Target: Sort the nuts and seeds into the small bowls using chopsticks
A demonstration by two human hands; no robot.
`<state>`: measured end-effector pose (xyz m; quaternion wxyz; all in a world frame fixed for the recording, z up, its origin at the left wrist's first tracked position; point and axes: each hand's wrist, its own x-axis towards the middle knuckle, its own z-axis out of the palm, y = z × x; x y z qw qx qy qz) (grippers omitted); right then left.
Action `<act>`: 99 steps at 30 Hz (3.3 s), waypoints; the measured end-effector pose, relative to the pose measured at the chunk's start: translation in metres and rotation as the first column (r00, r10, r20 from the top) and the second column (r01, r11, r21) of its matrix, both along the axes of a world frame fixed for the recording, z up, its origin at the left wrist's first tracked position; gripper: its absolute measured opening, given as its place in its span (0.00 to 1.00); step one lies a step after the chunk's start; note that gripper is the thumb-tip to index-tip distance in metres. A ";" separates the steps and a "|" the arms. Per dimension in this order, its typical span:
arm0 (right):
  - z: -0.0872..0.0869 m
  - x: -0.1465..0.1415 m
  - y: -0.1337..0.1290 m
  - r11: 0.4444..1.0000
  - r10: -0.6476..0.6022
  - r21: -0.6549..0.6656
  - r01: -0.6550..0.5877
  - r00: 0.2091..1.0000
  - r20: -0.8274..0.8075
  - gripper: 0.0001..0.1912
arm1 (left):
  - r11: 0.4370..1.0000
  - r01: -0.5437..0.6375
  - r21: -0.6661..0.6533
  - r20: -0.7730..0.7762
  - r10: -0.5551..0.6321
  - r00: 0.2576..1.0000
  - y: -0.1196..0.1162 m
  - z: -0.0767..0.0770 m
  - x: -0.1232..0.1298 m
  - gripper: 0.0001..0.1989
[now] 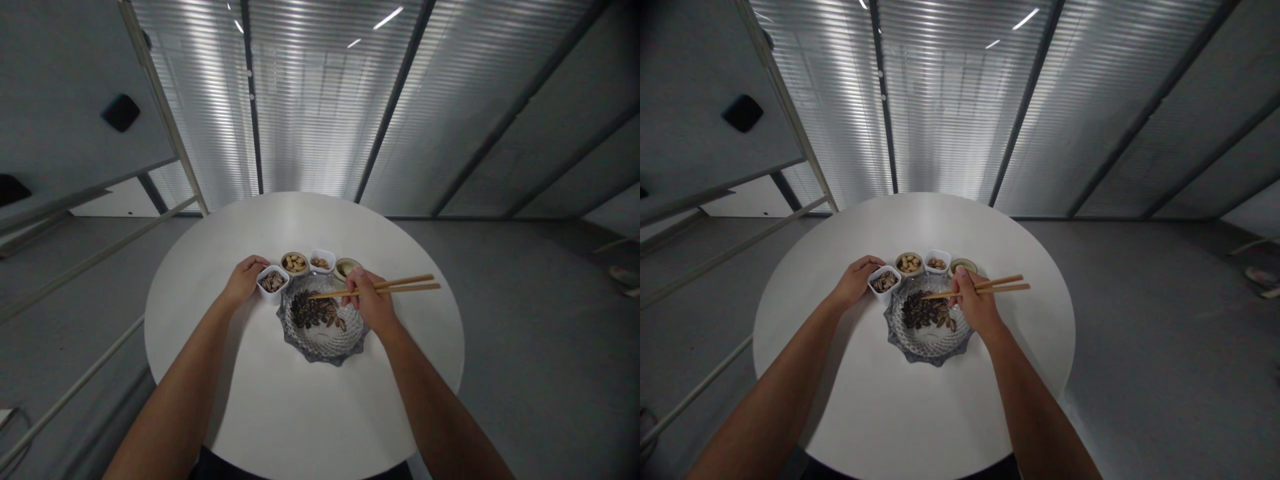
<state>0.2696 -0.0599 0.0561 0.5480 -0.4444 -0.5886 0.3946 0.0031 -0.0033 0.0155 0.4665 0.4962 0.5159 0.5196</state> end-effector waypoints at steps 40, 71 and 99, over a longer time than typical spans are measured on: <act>0.008 0.018 0.006 0.988 -0.076 0.117 0.105 0.970 -0.230 0.24 | 1.000 0.002 -0.013 0.017 -0.002 1.000 0.003 -0.005 -0.001 0.09; 0.000 -0.004 0.000 0.993 -0.105 0.039 0.107 0.993 -0.054 0.29 | 1.000 0.009 -0.013 0.010 -0.009 1.000 0.003 -0.005 0.000 0.10; 0.009 0.012 0.003 0.992 -0.064 0.097 0.082 0.982 -0.179 0.27 | 1.000 -0.007 -0.022 -0.001 0.007 1.000 0.003 -0.003 0.000 0.10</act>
